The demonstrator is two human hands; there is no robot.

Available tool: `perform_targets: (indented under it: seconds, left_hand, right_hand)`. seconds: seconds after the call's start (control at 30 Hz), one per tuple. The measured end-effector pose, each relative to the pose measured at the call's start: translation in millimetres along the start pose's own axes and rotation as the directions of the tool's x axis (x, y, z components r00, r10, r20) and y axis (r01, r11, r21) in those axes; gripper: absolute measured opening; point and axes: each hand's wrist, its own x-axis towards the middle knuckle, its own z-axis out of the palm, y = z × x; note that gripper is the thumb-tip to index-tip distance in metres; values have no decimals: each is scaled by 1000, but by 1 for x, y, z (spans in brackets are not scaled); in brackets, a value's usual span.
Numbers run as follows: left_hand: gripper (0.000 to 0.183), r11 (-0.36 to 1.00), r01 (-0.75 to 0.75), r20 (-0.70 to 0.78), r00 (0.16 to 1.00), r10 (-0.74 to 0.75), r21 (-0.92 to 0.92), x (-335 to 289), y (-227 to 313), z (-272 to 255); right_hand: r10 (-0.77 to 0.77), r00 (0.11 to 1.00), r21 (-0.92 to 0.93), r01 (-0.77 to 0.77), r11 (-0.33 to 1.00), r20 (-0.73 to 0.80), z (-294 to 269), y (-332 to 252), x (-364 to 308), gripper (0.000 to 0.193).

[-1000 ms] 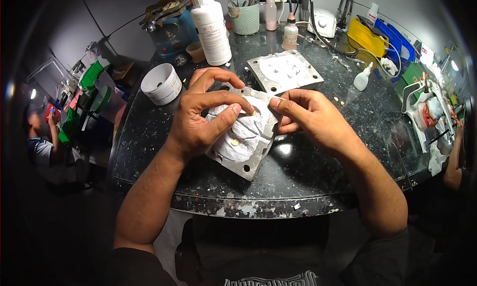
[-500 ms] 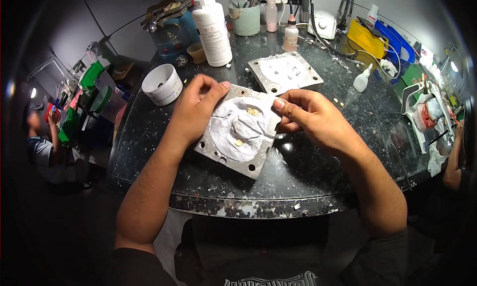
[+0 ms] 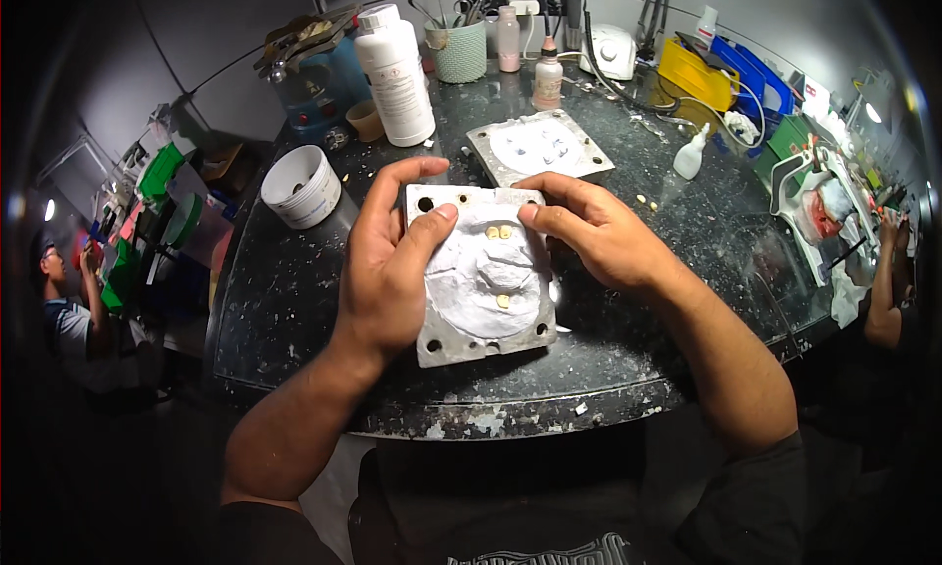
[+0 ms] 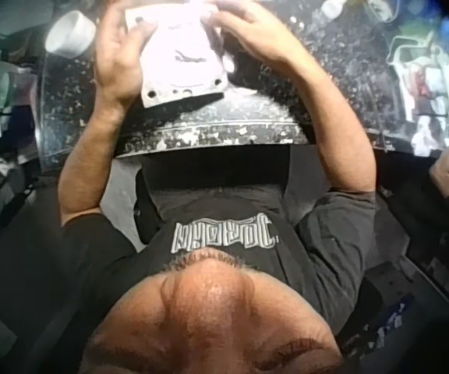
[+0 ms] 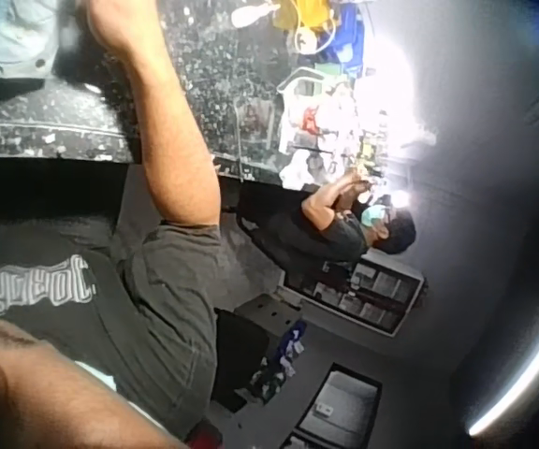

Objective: The person uses a metal spatula to smooth a white paste inside a square metal mold. They then place several small, tooth-shaped pieces into the mold one by one, adjusting their positions with their fingers.

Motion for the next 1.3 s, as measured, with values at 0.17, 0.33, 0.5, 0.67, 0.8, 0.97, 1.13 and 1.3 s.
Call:
perform_targets:
  seconds: [0.17,0.33,0.5,0.67,0.8,0.97,1.13,1.3]
  left_hand:
    - [30,999,-32,-45,999,30,-42,-7,-1,9]
    - [27,999,-46,-50,998,47,17,-9,2,10]
    - [26,991,-81,-32,996,84,103,-12,2,9]
    - [20,987,-144,-50,988,148,68,-17,5,13]
    - [19,977,-170,-53,983,178,131,-20,7,16]
    - [19,984,-158,-52,985,163,82,-20,9,18]
    - [23,999,27,-3,1000,-27,-41,11,-8,-5]
    - [29,965,185,149,976,-158,-186,21,-6,-25]
  right_hand:
    - [4,1000,-62,-3,998,26,5,-4,-3,47]
    - [65,998,23,-65,998,7,6,-10,-3,51]
    - [34,999,111,-30,993,-34,11,-5,-2,52]
    - [30,999,112,-25,993,-44,13,-13,-6,48]
    - [-10,999,98,14,995,-45,13,-11,-7,47]
    - [6,999,102,-1,995,-48,13,-13,-8,47]
    - [112,993,41,-111,993,-30,3,-9,-2,51]
    - [-56,980,-101,37,994,-190,-42,-12,0,37]
